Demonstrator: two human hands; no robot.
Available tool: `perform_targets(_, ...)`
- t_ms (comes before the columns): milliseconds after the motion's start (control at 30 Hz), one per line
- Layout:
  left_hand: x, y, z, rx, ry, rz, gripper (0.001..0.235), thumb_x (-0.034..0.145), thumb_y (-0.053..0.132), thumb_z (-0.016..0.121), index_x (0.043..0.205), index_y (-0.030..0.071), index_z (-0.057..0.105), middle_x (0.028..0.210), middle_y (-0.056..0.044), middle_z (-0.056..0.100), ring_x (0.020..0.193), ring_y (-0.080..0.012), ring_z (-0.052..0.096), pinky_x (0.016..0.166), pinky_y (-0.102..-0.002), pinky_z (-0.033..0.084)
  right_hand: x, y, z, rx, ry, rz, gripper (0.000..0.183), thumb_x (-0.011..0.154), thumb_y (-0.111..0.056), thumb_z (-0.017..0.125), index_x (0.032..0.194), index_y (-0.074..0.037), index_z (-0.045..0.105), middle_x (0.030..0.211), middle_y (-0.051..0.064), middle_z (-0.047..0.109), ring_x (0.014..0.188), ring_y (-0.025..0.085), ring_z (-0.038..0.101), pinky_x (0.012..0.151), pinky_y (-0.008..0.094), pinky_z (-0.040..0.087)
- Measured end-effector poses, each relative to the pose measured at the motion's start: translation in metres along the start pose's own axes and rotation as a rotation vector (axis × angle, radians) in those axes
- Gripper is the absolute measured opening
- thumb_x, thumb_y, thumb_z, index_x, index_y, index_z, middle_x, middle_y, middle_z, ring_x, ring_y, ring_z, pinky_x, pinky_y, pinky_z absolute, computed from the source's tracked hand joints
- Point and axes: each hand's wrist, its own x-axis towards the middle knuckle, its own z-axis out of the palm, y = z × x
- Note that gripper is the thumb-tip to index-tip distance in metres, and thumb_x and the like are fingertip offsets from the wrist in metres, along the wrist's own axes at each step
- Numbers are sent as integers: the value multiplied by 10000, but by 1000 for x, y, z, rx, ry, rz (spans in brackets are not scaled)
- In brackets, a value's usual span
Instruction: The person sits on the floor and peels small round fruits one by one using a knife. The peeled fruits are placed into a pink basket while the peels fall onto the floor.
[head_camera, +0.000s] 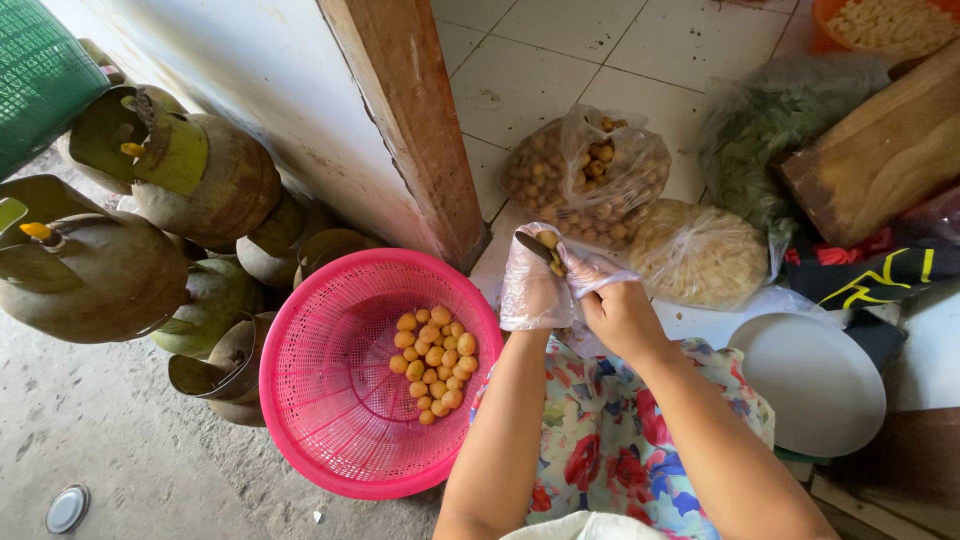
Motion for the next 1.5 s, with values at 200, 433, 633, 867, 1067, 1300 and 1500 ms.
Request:
perform_targets(200, -9, 13, 19, -8, 111, -34, 294, 1030, 387, 594, 982, 97, 597, 886, 5, 558, 816, -112, 529, 764, -264, 451, 3, -9, 0, -37, 6, -51, 584, 893, 66, 579, 1447, -120, 581, 1068, 222, 671, 911, 402, 675, 799, 392, 547)
perform_targets(433, -1, 6, -2, 263, 31, 62, 291, 1050, 364, 564, 1012, 76, 590, 895, -18, 543, 811, -118, 501, 740, -270, 440, 4, -16, 4, -56, 55, -59, 465, 960, 32, 582, 1410, -82, 603, 1198, 222, 682, 1026, 413, 682, 849, 399, 552)
perform_targets(633, -8, 8, 4, 461, -111, 195, 174, 1137, 207, 465, 1115, 56, 549, 985, -31, 549, 888, -119, 494, 790, -296, 464, 7, 3, 10, -55, 143, -57, 360, 978, 10, 581, 1331, -28, 640, 1162, 222, 709, 1010, 364, 710, 841, 380, 560)
perform_targets(867, -24, 33, 33, 1229, -267, 716, 210, 931, 23, 567, 1137, 49, 538, 1066, -97, 570, 970, -172, 548, 840, -310, 504, 9, 27, -1, 86, 55, 240, 329, 942, -11, 588, 1249, -34, 702, 829, 182, 720, 704, 281, 650, 662, 350, 499)
perform_targets(1067, -20, 25, 26, 711, -138, 368, 82, 989, 70, 559, 1069, 74, 540, 955, -48, 570, 821, -131, 556, 727, -289, 504, -6, 11, -2, 56, 33, 29, 269, 967, -35, 578, 1214, -36, 686, 917, 206, 696, 742, 280, 641, 679, 340, 519)
perform_targets(1300, -25, 33, 35, 610, -187, 215, 141, 1109, 173, 492, 1045, 79, 575, 882, -44, 567, 741, -129, 528, 650, -279, 460, 2, 1, -4, 92, 69, 89, 329, 952, -12, 565, 1262, -38, 672, 893, 198, 695, 706, 233, 651, 671, 337, 517)
perform_targets(1500, -35, 45, 47, 1211, -262, 530, 168, 908, 45, 553, 1070, 85, 538, 953, -50, 561, 778, -157, 562, 615, -318, 475, 6, 19, -7, 144, 80, 79, 278, 943, -23, 580, 1201, -22, 685, 883, 154, 736, 763, 131, 673, 690, 310, 525)
